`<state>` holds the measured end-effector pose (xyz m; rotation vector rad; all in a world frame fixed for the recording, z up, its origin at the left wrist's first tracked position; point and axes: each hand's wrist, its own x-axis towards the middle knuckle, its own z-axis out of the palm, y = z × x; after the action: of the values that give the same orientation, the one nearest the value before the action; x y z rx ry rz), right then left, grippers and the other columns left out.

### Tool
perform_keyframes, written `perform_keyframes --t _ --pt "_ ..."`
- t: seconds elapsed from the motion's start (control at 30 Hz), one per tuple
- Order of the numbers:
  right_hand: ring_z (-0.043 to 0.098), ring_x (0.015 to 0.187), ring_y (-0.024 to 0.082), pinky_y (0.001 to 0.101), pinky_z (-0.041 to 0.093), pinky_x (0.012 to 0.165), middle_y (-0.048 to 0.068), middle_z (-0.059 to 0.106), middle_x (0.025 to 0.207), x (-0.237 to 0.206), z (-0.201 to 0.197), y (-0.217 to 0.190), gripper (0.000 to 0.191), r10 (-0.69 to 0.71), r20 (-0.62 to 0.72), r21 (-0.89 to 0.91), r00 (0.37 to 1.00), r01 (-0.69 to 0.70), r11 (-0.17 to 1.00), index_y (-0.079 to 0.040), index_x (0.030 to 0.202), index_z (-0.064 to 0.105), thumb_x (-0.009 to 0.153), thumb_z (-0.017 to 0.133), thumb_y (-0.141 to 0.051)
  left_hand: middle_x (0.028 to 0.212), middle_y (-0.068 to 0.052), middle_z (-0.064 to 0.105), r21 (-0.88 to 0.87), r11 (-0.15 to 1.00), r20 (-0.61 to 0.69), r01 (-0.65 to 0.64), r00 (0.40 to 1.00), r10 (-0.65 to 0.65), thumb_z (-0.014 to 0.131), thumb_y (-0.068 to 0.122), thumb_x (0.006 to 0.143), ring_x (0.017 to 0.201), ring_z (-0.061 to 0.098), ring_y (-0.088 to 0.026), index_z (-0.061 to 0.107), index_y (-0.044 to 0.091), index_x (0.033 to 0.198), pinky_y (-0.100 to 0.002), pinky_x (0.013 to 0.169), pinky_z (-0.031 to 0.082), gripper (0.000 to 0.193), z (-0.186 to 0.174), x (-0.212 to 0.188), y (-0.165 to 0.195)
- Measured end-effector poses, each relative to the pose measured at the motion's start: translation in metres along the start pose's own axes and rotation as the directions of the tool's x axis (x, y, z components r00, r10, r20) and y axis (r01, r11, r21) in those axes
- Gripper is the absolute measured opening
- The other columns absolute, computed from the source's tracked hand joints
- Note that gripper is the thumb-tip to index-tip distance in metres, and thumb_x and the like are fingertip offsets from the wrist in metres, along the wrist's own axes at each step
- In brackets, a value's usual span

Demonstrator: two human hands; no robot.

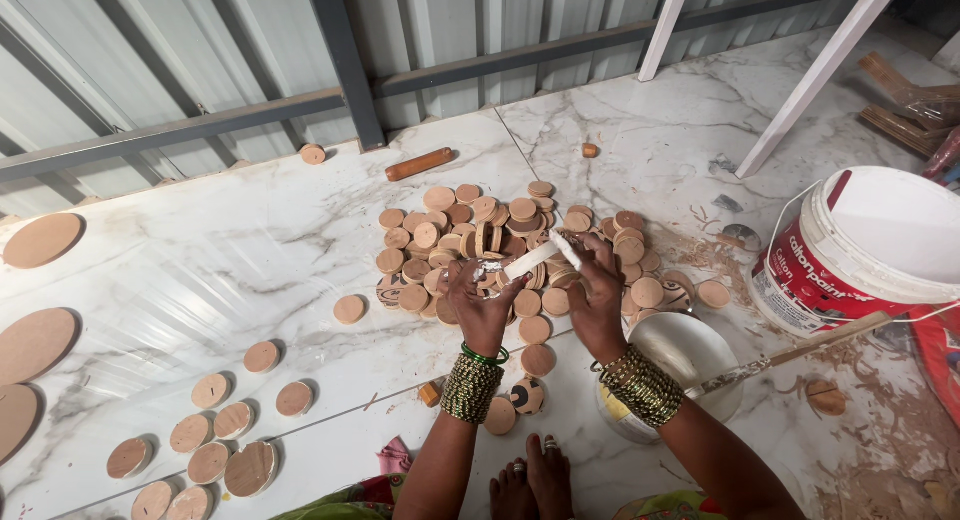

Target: The person sits on the floor and applies white paste by hand to small wooden discs and cut wooden pieces, picking each piece from a pile, spreading the paste over its surface with their fingers, and setting it back down. They work through the pieces one at a time, occasionally dipping fingers into a bucket of paste.

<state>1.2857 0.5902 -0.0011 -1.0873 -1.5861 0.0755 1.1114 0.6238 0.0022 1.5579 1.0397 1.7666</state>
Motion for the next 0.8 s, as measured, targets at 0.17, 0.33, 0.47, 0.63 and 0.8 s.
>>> perform_keyframes --t 0.17,0.33,0.47,0.63,0.8 --pt "0.053 0.107 0.021 0.0328 0.044 0.097 0.013 0.054 0.130 -0.015 0.018 0.035 0.068 0.504 0.248 0.584 0.827 -0.543 0.604 -0.009 0.145 0.061 0.081 0.057 0.013 0.090 -0.005 0.073 -0.163 0.975 0.027 0.150 0.989 -0.147 0.087 0.015 0.072 0.090 0.064 -0.022 0.072 0.005 0.095 -0.038 0.086 0.051 0.029 0.004 0.000 0.006" --pt "0.052 0.129 0.029 0.0383 0.041 0.109 0.011 0.054 0.141 0.000 0.002 0.004 0.064 0.008 0.000 0.002 1.000 -0.008 1.000 -0.011 0.144 0.059 0.083 0.059 0.008 0.086 -0.009 0.070 0.420 0.894 -0.082 -0.153 0.975 0.206 0.094 0.024 0.060 0.090 0.058 -0.027 0.071 0.004 0.088 -0.054 0.105 0.030 0.041 -0.001 0.003 0.012" --pt "0.048 0.125 0.028 0.0459 0.034 0.107 0.009 0.055 0.141 0.001 -0.006 -0.044 0.061 -0.226 0.060 -0.554 0.972 0.221 0.803 -0.027 0.140 0.067 0.087 0.057 0.002 0.092 -0.006 0.071 0.476 0.857 -0.019 -0.198 0.972 0.236 0.089 0.027 0.066 0.095 0.057 -0.028 0.074 0.011 0.095 -0.054 0.101 0.027 0.036 0.000 0.000 0.017" --pt "0.046 0.127 0.030 0.0505 0.029 0.106 0.009 0.055 0.144 0.006 -0.004 -0.052 0.050 -0.470 0.204 -0.734 0.859 0.452 0.507 -0.035 0.138 0.071 0.097 0.060 -0.007 0.082 -0.005 0.071 0.432 0.899 -0.061 -0.072 0.992 0.108 0.087 0.022 0.066 0.094 0.061 -0.026 0.076 0.014 0.088 -0.050 0.096 0.032 0.026 0.004 0.001 0.015" --pt "0.046 0.130 0.029 0.0484 0.029 0.107 0.005 0.052 0.146 0.020 -0.017 -0.034 0.057 -0.374 0.078 -0.788 0.924 0.287 0.544 -0.038 0.134 0.072 0.096 0.057 0.000 0.086 -0.005 0.070 0.219 0.973 -0.005 0.067 0.998 -0.067 0.092 0.033 0.063 0.090 0.063 -0.024 0.074 0.012 0.091 -0.041 0.088 0.043 0.039 0.000 0.004 0.010"
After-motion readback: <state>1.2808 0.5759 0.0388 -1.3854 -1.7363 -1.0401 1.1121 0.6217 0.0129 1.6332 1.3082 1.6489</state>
